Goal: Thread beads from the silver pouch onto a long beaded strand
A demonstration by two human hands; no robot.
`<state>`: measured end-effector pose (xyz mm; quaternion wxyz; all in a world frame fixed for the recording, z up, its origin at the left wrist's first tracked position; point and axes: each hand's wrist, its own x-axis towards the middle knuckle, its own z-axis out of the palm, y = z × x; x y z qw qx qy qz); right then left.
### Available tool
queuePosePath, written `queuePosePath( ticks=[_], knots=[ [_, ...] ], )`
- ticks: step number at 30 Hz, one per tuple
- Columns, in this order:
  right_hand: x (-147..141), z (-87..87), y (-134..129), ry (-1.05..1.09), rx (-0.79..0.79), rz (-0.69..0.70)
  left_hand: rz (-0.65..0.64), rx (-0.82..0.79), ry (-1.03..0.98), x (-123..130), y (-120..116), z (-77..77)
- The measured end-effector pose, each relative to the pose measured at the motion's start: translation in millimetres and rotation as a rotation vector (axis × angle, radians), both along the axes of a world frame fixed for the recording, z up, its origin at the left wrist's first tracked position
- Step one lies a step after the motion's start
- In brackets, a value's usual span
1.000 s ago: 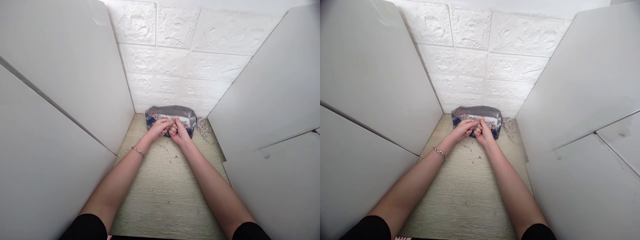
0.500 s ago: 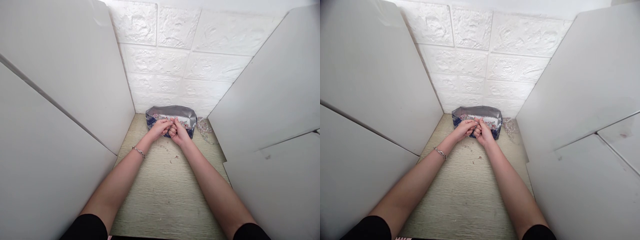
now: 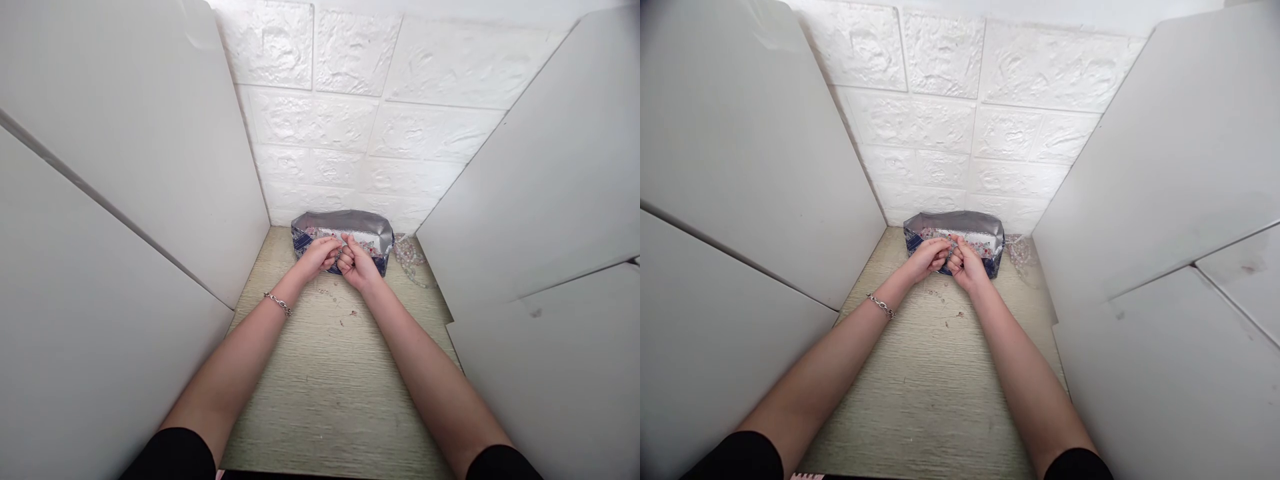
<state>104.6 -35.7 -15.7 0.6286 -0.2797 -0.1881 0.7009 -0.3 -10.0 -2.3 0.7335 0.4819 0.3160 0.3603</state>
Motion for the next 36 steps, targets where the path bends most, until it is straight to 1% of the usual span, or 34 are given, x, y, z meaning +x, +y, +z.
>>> queuePosePath(
  ticks=[12,25,36],
  knots=[
    [0.2,-0.5,-0.1,-0.013,0.017,0.010,-0.003,-0.016,-0.003,-0.7,0.7,0.0],
    [0.4,-1.3,0.4,0.013,0.020,0.008,-0.017,0.005,-0.016,-1.3,1.1,-0.8],
    [-0.4,-0.5,0.4,0.006,0.017,0.009,-0.004,0.014,0.007,-0.2,2.3,-3.0]
  ],
)
